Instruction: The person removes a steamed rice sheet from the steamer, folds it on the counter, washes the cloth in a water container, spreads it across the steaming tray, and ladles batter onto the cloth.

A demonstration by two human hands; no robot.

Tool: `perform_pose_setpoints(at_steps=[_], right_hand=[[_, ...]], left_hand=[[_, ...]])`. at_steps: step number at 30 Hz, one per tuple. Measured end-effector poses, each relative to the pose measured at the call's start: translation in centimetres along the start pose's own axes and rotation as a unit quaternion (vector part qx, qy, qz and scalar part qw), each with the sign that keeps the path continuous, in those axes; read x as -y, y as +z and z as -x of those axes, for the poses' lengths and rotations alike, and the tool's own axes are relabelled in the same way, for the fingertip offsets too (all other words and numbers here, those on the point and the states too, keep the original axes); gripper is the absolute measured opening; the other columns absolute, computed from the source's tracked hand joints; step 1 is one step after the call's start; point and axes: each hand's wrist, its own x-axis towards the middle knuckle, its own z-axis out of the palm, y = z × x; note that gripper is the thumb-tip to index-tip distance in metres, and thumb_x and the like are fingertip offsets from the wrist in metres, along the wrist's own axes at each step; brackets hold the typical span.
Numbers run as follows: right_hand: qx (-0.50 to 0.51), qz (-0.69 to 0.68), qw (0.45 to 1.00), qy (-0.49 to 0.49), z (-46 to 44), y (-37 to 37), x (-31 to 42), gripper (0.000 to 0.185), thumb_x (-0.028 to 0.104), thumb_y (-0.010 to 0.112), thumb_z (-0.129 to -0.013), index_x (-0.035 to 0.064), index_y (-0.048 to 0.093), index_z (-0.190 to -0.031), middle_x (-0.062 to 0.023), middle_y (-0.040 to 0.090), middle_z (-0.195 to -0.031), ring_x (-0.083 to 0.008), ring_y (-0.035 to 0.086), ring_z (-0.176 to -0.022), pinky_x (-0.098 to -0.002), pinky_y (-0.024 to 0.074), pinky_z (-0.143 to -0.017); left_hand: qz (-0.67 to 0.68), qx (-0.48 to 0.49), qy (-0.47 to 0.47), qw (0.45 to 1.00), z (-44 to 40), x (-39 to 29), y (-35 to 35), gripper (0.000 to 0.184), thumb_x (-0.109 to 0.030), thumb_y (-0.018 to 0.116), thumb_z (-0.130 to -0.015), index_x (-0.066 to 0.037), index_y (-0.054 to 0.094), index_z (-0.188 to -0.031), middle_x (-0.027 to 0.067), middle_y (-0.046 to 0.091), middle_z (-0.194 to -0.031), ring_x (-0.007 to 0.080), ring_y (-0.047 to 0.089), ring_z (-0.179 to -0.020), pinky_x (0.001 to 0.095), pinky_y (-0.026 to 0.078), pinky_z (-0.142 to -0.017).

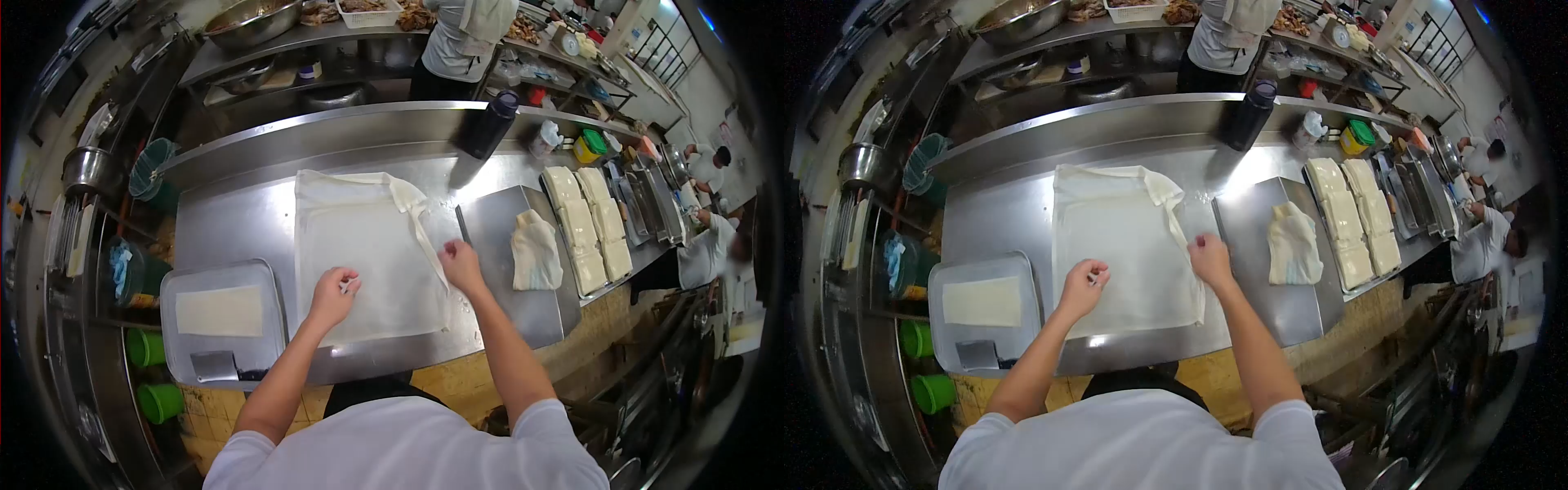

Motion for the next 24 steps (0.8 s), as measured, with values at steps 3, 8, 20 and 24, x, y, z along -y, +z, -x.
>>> perform_pose_setpoints(at_steps=[3,8,20,24], right_hand=[[-0.008,0.019,1.000,0.013,-8.3,2.4,0.2,0.032,0.018,0.068,-0.084,-0.0032,0.069,-0.108,-0.0258,0.070,-0.103,-0.0408,0.067,-0.100,-0.0457,0.0529,-0.089],[-0.008,0.101,0.993,-0.056,-16.6,6.9,-1.3,0.029,0.014,0.066,-0.083,0.0008,0.071,-0.108,-0.0259,0.071,-0.099,-0.0413,0.068,-0.095,-0.0452,0.0535,-0.086],[-0.028,0.108,0.993,-0.035,-23.0,4.1,0.0,0.020,0.008,0.067,-0.080,0.0012,0.073,-0.098,-0.0242,0.071,-0.091,-0.0406,0.069,-0.088,-0.0461,0.0542,-0.080],[-0.176,0.154,0.964,-0.123,-19.2,5.0,1.1,0.031,0.011,0.067,-0.084,0.0010,0.068,-0.114,-0.0243,0.070,-0.100,-0.0422,0.066,-0.097,-0.0472,0.0522,-0.088]], left_hand=[[0.014,0.012,0.007,1.000,-4.7,0.7,0.8,0.018,-0.013,0.072,-0.089,-0.004,0.068,-0.103,0.0106,0.068,-0.100,0.0236,0.063,-0.089,0.0355,0.052,-0.074],[0.024,0.023,-0.016,0.999,-9.8,2.3,0.6,0.016,-0.013,0.071,-0.090,-0.005,0.068,-0.104,0.0110,0.068,-0.100,0.0246,0.063,-0.090,0.0368,0.052,-0.074],[0.002,0.031,-0.047,0.998,-13.5,5.8,-1.4,0.017,-0.010,0.071,-0.089,-0.004,0.066,-0.104,0.0118,0.067,-0.102,0.0262,0.063,-0.093,0.0381,0.052,-0.080],[-0.081,0.040,0.097,0.991,-13.6,5.6,-0.5,0.030,-0.012,0.071,-0.089,-0.003,0.063,-0.117,0.0150,0.061,-0.128,0.0308,0.057,-0.116,0.0421,0.048,-0.096]])
